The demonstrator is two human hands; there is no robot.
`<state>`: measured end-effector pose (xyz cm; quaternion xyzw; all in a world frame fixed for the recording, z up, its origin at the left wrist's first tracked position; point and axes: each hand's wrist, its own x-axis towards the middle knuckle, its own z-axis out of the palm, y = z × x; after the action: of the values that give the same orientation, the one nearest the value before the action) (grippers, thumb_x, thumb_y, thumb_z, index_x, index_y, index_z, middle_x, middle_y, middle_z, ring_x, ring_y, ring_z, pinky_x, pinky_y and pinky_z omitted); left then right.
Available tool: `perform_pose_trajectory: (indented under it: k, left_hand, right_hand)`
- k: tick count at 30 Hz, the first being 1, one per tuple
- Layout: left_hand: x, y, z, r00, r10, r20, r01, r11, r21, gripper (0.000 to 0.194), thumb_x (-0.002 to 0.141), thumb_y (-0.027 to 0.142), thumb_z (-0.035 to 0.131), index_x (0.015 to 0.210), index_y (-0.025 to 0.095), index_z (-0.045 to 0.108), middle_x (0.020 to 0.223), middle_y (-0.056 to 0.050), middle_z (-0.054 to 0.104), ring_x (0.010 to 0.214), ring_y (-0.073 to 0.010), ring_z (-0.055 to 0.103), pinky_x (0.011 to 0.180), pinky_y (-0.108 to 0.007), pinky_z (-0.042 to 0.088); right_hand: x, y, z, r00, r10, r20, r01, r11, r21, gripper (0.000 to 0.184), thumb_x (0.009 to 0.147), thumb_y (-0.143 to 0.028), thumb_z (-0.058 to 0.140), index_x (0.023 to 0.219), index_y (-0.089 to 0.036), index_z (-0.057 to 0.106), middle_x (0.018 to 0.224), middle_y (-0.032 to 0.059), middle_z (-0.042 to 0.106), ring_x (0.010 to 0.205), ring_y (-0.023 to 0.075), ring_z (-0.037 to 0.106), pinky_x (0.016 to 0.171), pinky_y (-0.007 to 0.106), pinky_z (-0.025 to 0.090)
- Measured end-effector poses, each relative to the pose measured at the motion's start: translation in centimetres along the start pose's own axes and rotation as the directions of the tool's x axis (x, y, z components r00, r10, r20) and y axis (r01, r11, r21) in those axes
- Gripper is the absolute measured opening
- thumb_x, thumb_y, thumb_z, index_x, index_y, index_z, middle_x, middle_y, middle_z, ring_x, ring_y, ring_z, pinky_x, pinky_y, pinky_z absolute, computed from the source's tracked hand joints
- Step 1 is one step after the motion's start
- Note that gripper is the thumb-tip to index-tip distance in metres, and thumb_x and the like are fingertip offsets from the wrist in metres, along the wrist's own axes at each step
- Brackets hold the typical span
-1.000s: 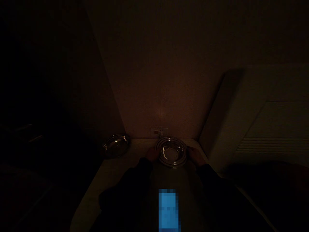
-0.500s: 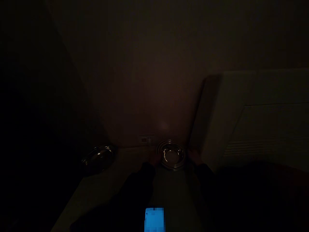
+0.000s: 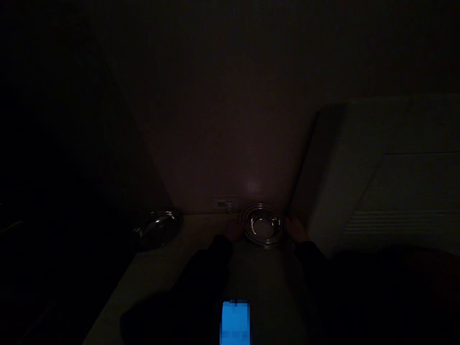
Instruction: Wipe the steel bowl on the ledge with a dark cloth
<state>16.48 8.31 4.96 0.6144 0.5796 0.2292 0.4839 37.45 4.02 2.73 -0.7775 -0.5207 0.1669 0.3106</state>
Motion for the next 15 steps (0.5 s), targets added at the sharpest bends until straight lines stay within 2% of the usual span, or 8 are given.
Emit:
perform_pose_trajectory:
  k: [2, 5, 7, 9, 10, 11, 13, 15]
  left_hand:
    - [-1.3, 0.0, -1.4, 1.000, 0.006, -0.018, -0.006, 1.000, -0.010, 0.050, 0.078, 0.045, 0.050, 0.109, 0.006, 0.058, 0.110, -0.019, 0.061, 0.096, -0.0254, 0.060, 0.078, -0.034, 0.048]
    - [-4.5, -0.9, -4.6, 0.999, 0.035, -0.016, -0.035, 0.999, -0.039, 0.056, 0.076, 0.043, 0.053, 0.120, 0.009, 0.051, 0.112, -0.014, 0.061, 0.095, -0.0207, 0.060, 0.077, -0.028, 0.048]
    - [-7.3, -2.3, -7.3, 0.993, 0.120, 0.000, -0.120, 0.992, -0.032, 0.052, 0.078, 0.042, 0.051, 0.118, 0.008, 0.054, 0.109, -0.014, 0.063, 0.092, -0.0207, 0.061, 0.078, -0.029, 0.048]
    - [-10.1, -4.3, -10.0, 0.988, 0.125, -0.090, -0.121, 0.992, 0.044, 0.051, 0.077, 0.043, 0.052, 0.117, 0.012, 0.056, 0.107, -0.012, 0.064, 0.093, -0.0216, 0.061, 0.080, -0.030, 0.047]
    - [-11.6, -5.5, -11.3, 0.984, 0.115, -0.139, -0.104, 0.991, 0.078, 0.050, 0.076, 0.044, 0.053, 0.115, 0.013, 0.057, 0.108, -0.011, 0.064, 0.095, -0.0222, 0.060, 0.081, -0.029, 0.046]
    - [-13.0, -6.7, -12.5, 0.981, 0.088, -0.174, -0.068, 0.991, 0.116, 0.050, 0.073, 0.044, 0.055, 0.113, 0.014, 0.059, 0.108, -0.011, 0.064, 0.095, -0.0228, 0.060, 0.081, -0.029, 0.046]
    - [-15.6, -9.2, -14.6, 0.961, 0.040, -0.272, 0.006, 0.986, 0.165, 0.053, 0.073, 0.043, 0.055, 0.116, 0.013, 0.057, 0.115, -0.011, 0.060, 0.097, -0.0230, 0.060, 0.084, -0.029, 0.045]
    - [-17.9, -11.5, -16.1, 0.928, -0.014, -0.373, 0.090, 0.978, 0.186, 0.055, 0.073, 0.042, 0.055, 0.118, 0.012, 0.054, 0.120, -0.012, 0.057, 0.100, -0.0242, 0.059, 0.086, -0.030, 0.045]
  right_hand:
    - [-1.1, -1.0, -0.3, 0.994, -0.038, -0.100, 0.039, 0.999, 0.015, 0.038, 0.084, -0.023, 0.032, 0.111, -0.010, 0.055, 0.106, 0.0155, 0.062, 0.100, 0.0243, 0.057, 0.085, 0.036, 0.043]
    - [-3.3, -3.3, -0.6, 0.943, -0.210, -0.257, 0.235, 0.970, 0.069, 0.044, 0.081, -0.029, 0.036, 0.119, -0.009, 0.050, 0.121, 0.0163, 0.054, 0.112, 0.0256, 0.049, 0.095, 0.041, 0.037]
    - [-5.2, -5.3, -0.5, 0.907, -0.343, -0.243, 0.376, 0.921, 0.101, 0.044, 0.081, -0.033, 0.037, 0.117, -0.010, 0.052, 0.119, 0.0151, 0.056, 0.111, 0.0251, 0.051, 0.095, 0.040, 0.039]
    - [-7.4, -7.4, 0.2, 0.876, -0.476, -0.079, 0.482, 0.867, 0.122, 0.042, 0.082, -0.034, 0.038, 0.115, -0.014, 0.055, 0.115, 0.0129, 0.059, 0.106, 0.0242, 0.054, 0.092, 0.039, 0.042]
    - [-8.5, -8.4, 0.7, 0.839, -0.543, 0.030, 0.536, 0.835, 0.128, 0.040, 0.083, -0.034, 0.039, 0.114, -0.016, 0.056, 0.114, 0.0117, 0.060, 0.105, 0.0238, 0.055, 0.091, 0.039, 0.043]
    - [-9.6, -9.3, 1.4, 0.783, -0.606, 0.142, 0.591, 0.795, 0.133, 0.039, 0.084, -0.034, 0.039, 0.114, -0.018, 0.056, 0.114, 0.0107, 0.061, 0.104, 0.0232, 0.056, 0.091, 0.038, 0.043]
    - [-11.8, -11.1, 3.3, 0.636, -0.700, 0.326, 0.696, 0.702, 0.149, 0.039, 0.085, -0.033, 0.039, 0.120, -0.020, 0.053, 0.118, 0.0097, 0.059, 0.108, 0.0222, 0.054, 0.092, 0.038, 0.043]
    - [-13.8, -12.6, 5.4, 0.508, -0.737, 0.445, 0.764, 0.625, 0.162, 0.045, 0.086, -0.034, 0.041, 0.128, -0.020, 0.045, 0.127, 0.0100, 0.051, 0.115, 0.0223, 0.049, 0.095, 0.038, 0.041]
